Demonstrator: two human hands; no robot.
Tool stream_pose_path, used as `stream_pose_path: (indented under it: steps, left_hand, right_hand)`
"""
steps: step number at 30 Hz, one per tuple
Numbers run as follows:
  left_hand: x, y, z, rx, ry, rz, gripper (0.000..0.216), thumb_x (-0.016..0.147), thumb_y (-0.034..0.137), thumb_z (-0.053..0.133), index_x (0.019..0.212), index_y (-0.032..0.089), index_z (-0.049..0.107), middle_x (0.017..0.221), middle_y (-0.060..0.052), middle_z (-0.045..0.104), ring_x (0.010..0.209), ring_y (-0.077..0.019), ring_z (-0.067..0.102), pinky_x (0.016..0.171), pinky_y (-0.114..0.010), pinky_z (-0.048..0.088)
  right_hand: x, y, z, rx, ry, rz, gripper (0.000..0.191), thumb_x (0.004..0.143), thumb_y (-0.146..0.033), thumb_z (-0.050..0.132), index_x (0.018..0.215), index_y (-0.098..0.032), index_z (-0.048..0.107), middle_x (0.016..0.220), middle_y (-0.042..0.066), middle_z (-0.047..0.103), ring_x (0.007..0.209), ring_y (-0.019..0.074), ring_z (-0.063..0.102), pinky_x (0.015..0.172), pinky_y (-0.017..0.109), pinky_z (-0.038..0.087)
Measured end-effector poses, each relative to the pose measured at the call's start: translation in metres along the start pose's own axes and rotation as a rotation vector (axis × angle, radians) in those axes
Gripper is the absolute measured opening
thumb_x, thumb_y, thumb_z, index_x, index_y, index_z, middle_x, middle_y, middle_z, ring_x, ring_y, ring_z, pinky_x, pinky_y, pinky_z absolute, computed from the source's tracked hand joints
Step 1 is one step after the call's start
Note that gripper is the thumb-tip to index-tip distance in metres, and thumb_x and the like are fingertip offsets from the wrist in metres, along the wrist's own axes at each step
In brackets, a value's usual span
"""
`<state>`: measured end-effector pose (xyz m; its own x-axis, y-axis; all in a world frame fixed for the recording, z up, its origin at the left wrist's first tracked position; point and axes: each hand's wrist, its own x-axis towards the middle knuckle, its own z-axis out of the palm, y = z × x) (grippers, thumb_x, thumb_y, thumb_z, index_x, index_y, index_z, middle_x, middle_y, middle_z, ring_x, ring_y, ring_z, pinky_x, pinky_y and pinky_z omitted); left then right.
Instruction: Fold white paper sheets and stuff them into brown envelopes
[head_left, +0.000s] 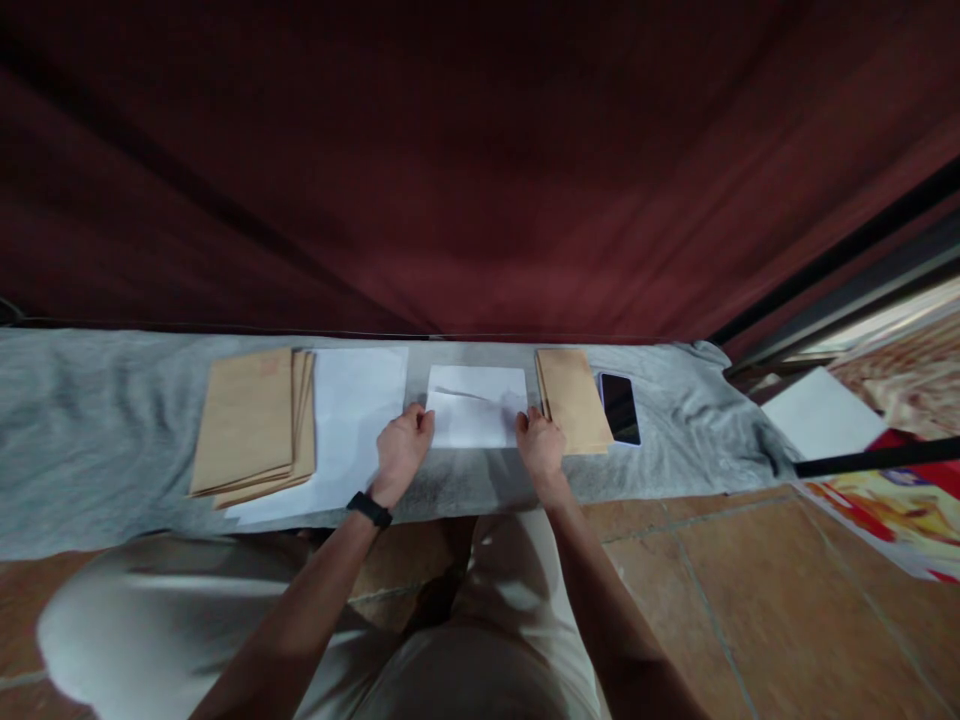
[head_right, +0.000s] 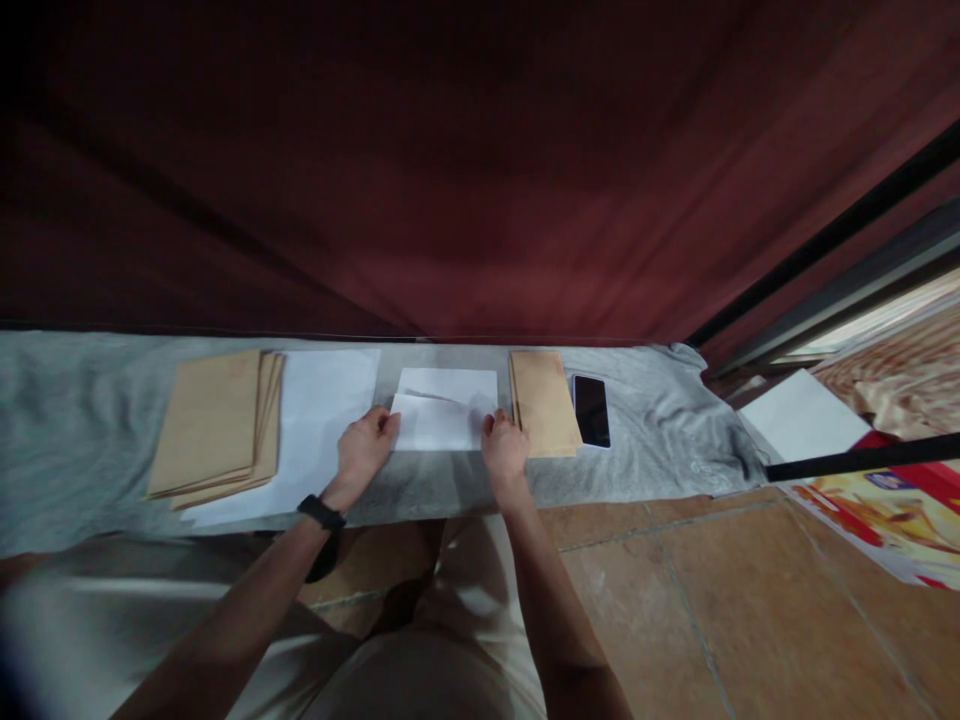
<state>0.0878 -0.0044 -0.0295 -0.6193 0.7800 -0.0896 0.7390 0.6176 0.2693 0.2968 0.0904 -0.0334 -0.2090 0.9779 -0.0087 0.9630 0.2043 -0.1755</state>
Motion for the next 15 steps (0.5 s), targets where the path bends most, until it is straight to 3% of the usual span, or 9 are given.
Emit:
stream_pose_path:
  steps: [15]
  left_hand:
    - [0.03, 0.019, -0.002, 0.145, 0.009, 0.015, 0.043, 0.103, 0.039, 0.032, 0.12, 0.016, 0.065, 0.097, -0.016, 0.077, 0.093, -0.0293, 0.075, 0.077, -0.035, 0.052]
  right_hand:
    - [0.04, -0.014, 0.003, -0.109, 0.018, -0.012, 0.036, 0.106, -0.031, 0.043, 0.117, -0.01, 0.069, 0.095, 0.018, 0.077, 0.089, 0.0242, 0.076, 0.075, 0.029, 0.055]
